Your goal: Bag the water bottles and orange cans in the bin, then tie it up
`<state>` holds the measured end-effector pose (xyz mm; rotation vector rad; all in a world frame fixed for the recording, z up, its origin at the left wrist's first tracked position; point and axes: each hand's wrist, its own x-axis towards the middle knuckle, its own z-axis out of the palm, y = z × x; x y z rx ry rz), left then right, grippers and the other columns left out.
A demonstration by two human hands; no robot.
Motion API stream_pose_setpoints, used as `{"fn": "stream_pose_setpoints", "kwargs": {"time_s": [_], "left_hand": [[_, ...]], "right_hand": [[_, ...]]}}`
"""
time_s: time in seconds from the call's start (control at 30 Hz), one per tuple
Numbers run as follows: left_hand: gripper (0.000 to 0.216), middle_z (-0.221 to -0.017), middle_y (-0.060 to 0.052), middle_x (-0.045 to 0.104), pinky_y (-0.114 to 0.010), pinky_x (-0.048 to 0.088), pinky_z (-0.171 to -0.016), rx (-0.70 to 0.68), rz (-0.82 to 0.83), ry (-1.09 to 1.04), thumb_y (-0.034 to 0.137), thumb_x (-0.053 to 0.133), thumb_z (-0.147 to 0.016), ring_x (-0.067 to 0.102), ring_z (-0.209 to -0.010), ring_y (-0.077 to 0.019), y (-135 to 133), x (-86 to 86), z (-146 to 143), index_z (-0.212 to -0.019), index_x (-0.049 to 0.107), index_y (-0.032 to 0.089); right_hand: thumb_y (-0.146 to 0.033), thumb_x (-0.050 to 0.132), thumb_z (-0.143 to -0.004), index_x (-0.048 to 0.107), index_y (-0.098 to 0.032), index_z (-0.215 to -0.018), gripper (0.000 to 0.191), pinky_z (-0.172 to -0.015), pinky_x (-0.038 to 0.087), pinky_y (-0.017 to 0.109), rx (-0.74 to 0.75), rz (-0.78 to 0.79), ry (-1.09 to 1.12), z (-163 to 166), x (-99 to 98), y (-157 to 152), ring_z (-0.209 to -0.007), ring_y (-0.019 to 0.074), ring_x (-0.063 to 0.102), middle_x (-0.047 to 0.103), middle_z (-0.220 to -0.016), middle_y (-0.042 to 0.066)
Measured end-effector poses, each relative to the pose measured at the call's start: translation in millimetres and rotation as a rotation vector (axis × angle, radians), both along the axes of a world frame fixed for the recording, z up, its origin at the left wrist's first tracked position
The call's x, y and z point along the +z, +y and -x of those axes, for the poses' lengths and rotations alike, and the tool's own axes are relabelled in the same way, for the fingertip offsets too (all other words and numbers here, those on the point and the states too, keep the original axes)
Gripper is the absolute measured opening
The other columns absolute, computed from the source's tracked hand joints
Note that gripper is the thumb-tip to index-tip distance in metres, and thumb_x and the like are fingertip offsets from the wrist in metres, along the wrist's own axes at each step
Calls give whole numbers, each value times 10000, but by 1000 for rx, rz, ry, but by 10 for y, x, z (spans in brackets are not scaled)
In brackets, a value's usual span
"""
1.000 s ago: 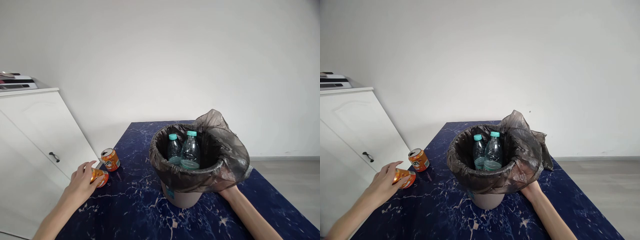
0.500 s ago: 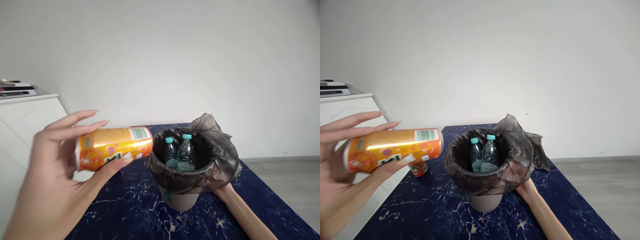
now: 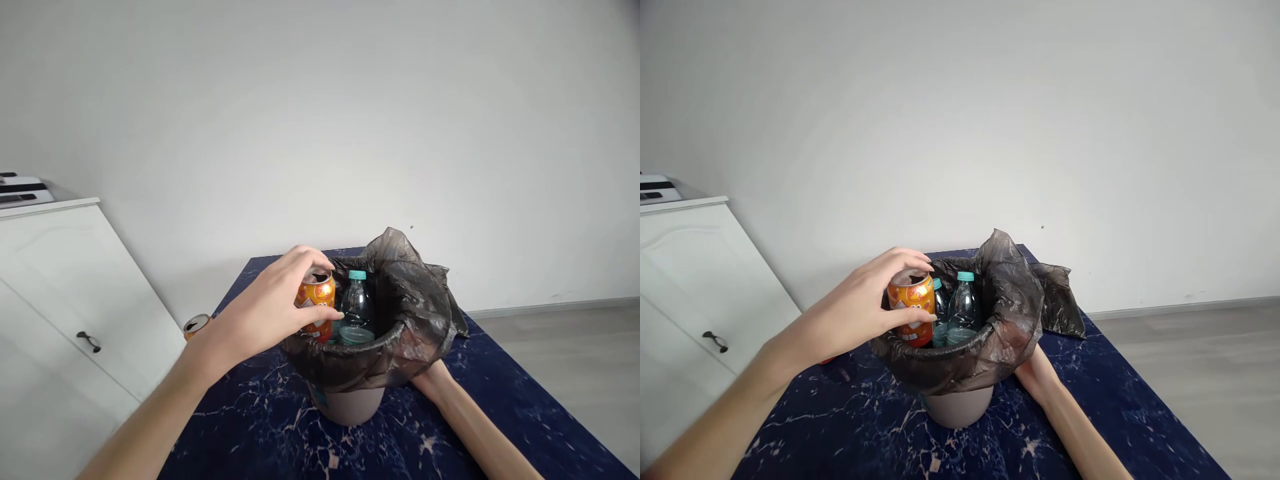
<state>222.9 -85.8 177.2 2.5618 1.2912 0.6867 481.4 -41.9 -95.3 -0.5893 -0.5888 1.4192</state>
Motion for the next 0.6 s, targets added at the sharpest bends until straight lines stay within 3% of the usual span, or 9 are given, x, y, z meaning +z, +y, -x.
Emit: {"fn": "stream_pose_setpoints", "kwargs": {"time_s": [0.07,0.17,0.33,0.5,0.6], "left_hand": [[462,-1551,-11,609,-434,563,-1125,-34,20,56,565,822,-910,664,-1327,-308,14,-18,-23,-1292,692,339],[482,-1575,-18,605,-446,560,-1129,5,48,76,643,714,-968,650,-1359,-328,8,-33,-27,-1351,703,351],[455,-1460,-37,709,-484,565,-1106,111,-70,-11,655,516,-1067,670,-1323,-329,-24,-31,55,-1348,692,343],[433,-1426,-72,722,-445,611,-944,298,-196,-149,586,460,-1094,659,-1331,-339,22,-84,318,-1336,666,292],[500,-1492,-107,669,-449,595,-941,467,-244,-94,574,402,-1087,674,-1278,-340,140,-193,603,-1411,609,254]], "right_hand": [[-554,965,-729,879,-315,-1018,385,-943,662,408,26,30,-5,-20,-26,-17,-1054,321,821,866,-1121,45],[-570,934,-767,866,-336,-1105,417,-1011,639,412,35,34,10,-26,-38,-5,-1162,322,792,857,-1175,34],[-469,964,-751,827,-349,-1238,520,-1078,620,420,41,23,32,-29,-68,45,-1213,309,773,851,-1195,21],[-465,991,-719,841,-335,-1168,491,-1004,654,400,53,23,45,-84,-170,75,-1081,292,811,863,-1127,19],[-469,1001,-706,857,-322,-1096,441,-927,678,393,60,34,49,-114,-228,80,-964,279,827,868,-1089,23]]}}
